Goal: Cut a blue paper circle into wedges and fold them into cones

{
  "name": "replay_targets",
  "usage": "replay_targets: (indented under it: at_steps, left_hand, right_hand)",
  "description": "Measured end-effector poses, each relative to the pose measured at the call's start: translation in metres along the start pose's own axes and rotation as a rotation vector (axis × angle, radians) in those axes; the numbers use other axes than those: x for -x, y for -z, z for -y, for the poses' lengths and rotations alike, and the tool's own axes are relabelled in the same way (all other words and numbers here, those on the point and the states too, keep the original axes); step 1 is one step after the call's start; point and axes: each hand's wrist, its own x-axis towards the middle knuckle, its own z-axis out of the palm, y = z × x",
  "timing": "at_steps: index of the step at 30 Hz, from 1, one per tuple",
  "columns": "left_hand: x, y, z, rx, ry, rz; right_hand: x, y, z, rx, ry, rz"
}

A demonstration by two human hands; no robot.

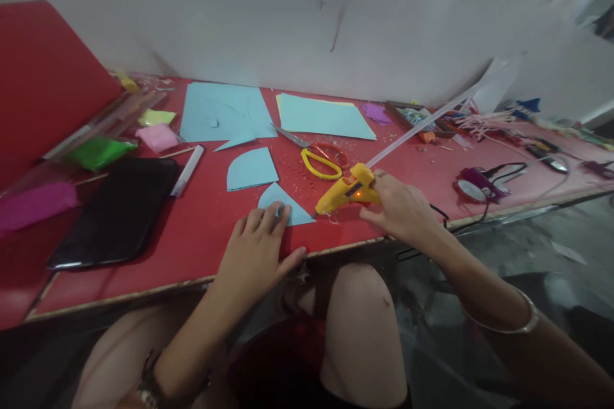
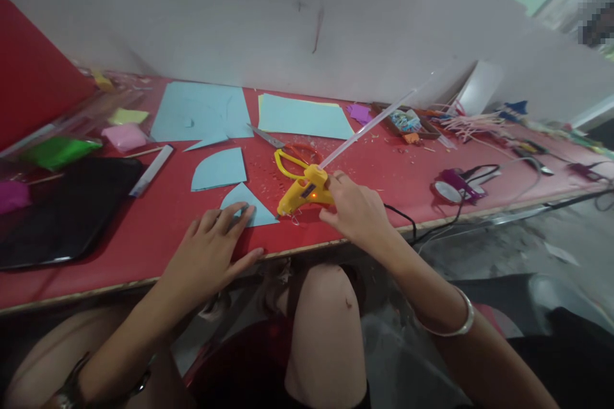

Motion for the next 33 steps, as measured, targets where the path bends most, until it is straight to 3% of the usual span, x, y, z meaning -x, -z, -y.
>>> replay_targets:
  at_steps: [33]
  left_hand:
    - [0.000, -0.001, 0.002, 0.001, -0.021, -0.057]
  right_hand:
    - [-0.014, 0.000, 0.013, -0.005, -0.062, 0.076]
